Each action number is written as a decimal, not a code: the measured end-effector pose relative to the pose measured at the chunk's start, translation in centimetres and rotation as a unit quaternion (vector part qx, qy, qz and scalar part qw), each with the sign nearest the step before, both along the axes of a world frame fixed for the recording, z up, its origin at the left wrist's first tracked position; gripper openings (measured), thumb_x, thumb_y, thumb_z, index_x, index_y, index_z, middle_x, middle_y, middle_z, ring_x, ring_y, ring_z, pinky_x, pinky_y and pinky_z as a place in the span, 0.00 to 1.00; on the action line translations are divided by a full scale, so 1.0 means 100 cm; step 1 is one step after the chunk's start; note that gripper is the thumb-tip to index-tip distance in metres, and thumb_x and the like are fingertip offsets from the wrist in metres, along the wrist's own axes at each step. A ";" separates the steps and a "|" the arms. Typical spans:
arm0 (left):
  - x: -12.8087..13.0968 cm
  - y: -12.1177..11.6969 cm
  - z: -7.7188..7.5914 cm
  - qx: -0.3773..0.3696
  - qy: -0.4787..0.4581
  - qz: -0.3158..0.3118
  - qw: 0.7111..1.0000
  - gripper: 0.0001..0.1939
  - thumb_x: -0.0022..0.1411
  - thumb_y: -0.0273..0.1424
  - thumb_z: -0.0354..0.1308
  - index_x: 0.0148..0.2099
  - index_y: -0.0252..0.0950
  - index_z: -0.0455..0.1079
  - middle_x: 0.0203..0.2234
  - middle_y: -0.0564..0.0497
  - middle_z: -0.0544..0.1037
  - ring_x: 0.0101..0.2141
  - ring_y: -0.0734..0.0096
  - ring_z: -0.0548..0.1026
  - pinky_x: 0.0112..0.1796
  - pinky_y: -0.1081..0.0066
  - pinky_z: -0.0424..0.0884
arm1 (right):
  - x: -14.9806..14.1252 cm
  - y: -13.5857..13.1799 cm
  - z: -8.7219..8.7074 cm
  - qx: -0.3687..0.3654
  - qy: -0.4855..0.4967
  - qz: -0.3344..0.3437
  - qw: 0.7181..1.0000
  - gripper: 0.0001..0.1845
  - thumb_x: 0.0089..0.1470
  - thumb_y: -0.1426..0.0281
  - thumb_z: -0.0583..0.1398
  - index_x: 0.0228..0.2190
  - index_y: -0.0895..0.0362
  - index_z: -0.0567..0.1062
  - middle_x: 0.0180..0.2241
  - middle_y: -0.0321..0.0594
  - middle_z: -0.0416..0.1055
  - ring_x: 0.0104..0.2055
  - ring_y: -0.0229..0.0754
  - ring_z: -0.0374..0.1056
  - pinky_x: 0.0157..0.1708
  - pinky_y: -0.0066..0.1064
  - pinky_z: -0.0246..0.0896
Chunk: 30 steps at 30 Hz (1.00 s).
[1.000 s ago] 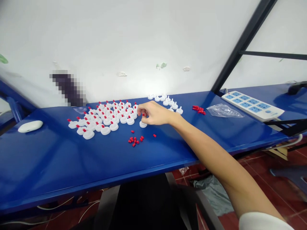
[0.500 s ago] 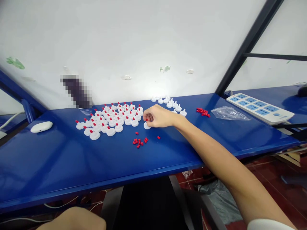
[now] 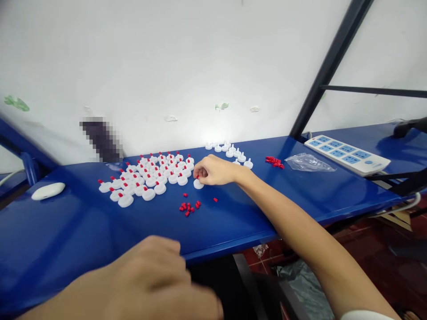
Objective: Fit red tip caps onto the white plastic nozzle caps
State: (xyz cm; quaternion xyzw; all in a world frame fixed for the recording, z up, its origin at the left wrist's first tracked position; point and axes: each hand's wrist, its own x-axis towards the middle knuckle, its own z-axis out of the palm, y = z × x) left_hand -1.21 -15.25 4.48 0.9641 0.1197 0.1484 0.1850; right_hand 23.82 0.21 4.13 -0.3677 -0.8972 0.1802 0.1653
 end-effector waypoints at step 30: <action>0.026 0.120 -0.052 -0.219 -0.310 0.295 0.877 0.15 0.72 0.44 0.40 0.49 0.38 0.57 0.22 0.59 0.59 0.23 0.73 0.58 0.27 0.72 0.56 | -0.039 -0.019 -0.032 0.268 0.237 -0.026 0.933 0.08 0.67 0.67 0.51 0.44 0.56 0.67 0.32 0.38 0.72 0.28 0.37 0.66 0.31 0.28 0.62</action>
